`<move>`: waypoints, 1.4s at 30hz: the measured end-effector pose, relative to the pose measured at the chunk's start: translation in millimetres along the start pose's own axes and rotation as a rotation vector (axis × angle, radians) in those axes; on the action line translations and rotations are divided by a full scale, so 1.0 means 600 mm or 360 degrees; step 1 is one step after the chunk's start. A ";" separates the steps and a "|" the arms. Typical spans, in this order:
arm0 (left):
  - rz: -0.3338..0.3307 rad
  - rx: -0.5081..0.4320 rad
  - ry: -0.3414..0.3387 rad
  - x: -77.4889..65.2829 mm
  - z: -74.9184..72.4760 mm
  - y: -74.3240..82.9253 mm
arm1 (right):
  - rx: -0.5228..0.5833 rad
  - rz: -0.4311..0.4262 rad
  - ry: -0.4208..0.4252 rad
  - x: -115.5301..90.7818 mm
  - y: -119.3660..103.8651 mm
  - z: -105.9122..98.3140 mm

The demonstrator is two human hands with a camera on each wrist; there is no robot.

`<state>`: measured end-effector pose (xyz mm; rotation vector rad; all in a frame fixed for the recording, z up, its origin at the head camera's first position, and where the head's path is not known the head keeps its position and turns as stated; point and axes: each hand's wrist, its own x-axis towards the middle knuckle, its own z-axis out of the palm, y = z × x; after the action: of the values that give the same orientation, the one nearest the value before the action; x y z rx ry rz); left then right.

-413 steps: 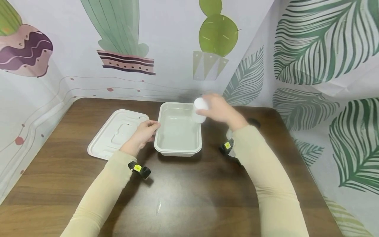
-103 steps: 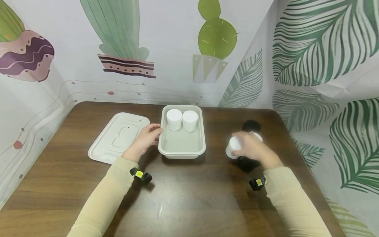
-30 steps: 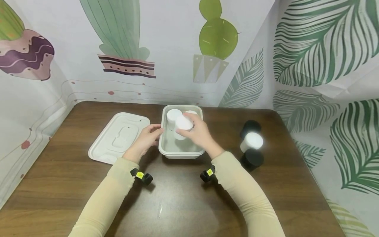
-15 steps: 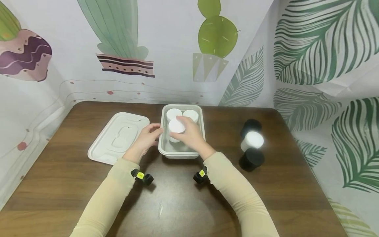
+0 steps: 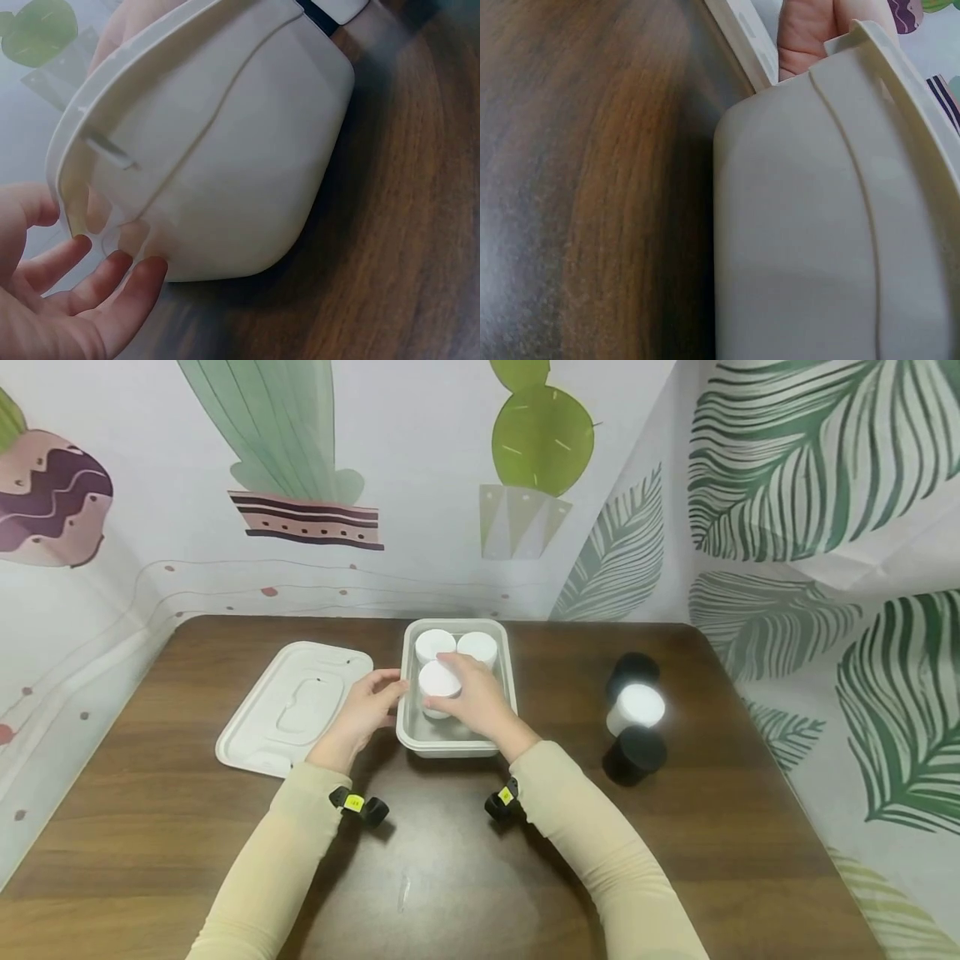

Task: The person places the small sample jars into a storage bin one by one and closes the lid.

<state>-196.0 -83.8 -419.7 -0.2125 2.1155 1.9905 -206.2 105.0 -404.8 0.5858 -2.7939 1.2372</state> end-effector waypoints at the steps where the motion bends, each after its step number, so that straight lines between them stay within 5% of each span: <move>1: -0.0001 0.0001 0.0002 0.001 0.000 0.000 | -0.0017 0.0001 -0.0012 0.000 0.000 0.000; 26: -0.0006 0.0013 -0.0018 -0.007 -0.002 -0.001 | -0.0195 0.0011 -0.0118 -0.011 -0.006 0.004; 42: 0.0025 -0.0008 -0.0069 -0.010 -0.006 0.002 | 0.0025 -0.0079 0.0124 -0.022 -0.001 -0.048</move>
<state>-191.0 -87.9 -416.9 -0.1527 2.0920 1.9906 -197.1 129.7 -386.7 0.5909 -2.6915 1.2461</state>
